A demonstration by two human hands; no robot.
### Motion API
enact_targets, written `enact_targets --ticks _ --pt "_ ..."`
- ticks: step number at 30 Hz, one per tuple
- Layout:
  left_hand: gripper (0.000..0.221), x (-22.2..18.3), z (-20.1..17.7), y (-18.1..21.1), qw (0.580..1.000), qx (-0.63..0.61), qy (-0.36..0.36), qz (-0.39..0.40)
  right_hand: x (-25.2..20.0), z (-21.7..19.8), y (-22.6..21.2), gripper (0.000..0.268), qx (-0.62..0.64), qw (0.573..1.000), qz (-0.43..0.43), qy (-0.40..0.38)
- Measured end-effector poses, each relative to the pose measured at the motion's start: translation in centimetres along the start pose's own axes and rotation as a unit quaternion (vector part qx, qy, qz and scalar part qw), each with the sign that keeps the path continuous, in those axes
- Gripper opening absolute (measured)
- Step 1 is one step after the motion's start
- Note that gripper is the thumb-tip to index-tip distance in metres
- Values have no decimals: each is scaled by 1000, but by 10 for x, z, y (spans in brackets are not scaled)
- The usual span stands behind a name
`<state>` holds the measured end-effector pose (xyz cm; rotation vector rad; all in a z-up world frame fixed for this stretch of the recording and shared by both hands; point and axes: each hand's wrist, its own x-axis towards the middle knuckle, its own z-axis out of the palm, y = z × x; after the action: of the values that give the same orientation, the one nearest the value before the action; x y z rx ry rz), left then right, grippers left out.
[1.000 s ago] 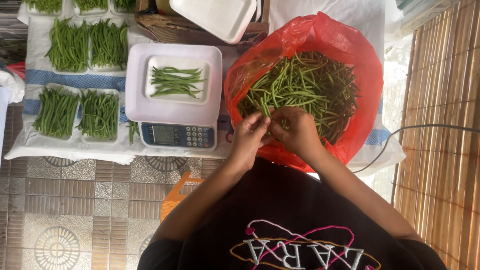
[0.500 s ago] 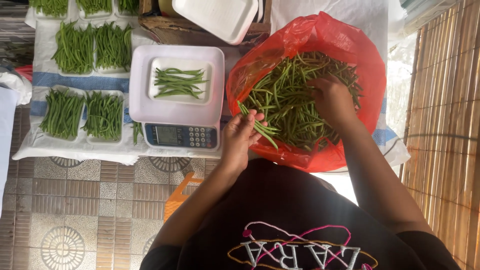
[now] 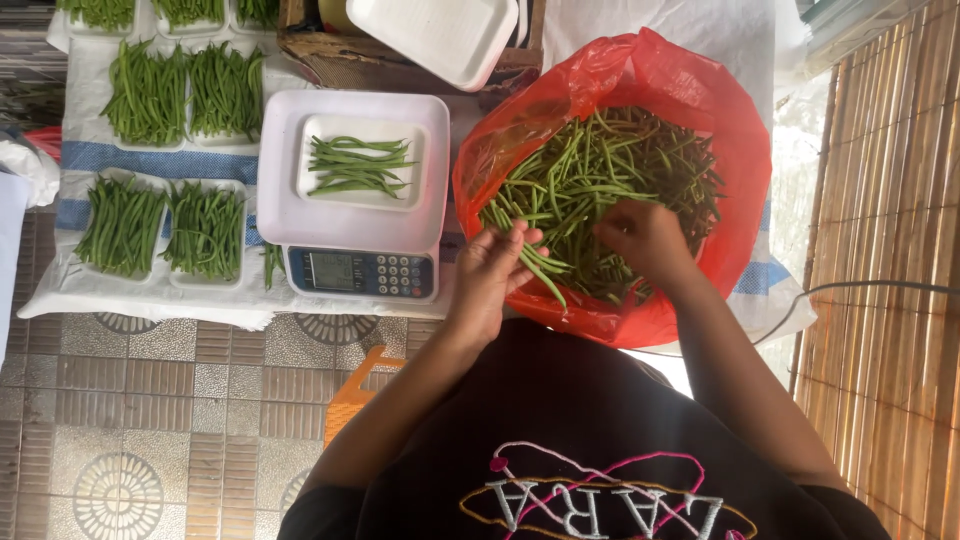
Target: Sorting and weighing green beans from a large bag into individual trays for packaging.
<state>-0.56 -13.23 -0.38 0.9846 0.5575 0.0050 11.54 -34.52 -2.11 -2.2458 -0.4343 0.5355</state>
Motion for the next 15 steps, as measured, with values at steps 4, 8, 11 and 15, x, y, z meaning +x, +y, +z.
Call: enact_targets --ticks 4,8,11,15 --pt "33 -4 7 0 999 17 -33 -36 -14 -23 -10 14 244 967 5 76" --pt "32 -6 16 -5 998 4 -50 -42 -15 -20 9 11 383 918 -23 100" --pt "33 -6 18 -3 997 12 -57 -40 -18 -13 11 8 427 900 -58 62" --pt "31 -10 23 3 997 23 -64 -25 -25 -11 -8 7 420 904 -77 24"
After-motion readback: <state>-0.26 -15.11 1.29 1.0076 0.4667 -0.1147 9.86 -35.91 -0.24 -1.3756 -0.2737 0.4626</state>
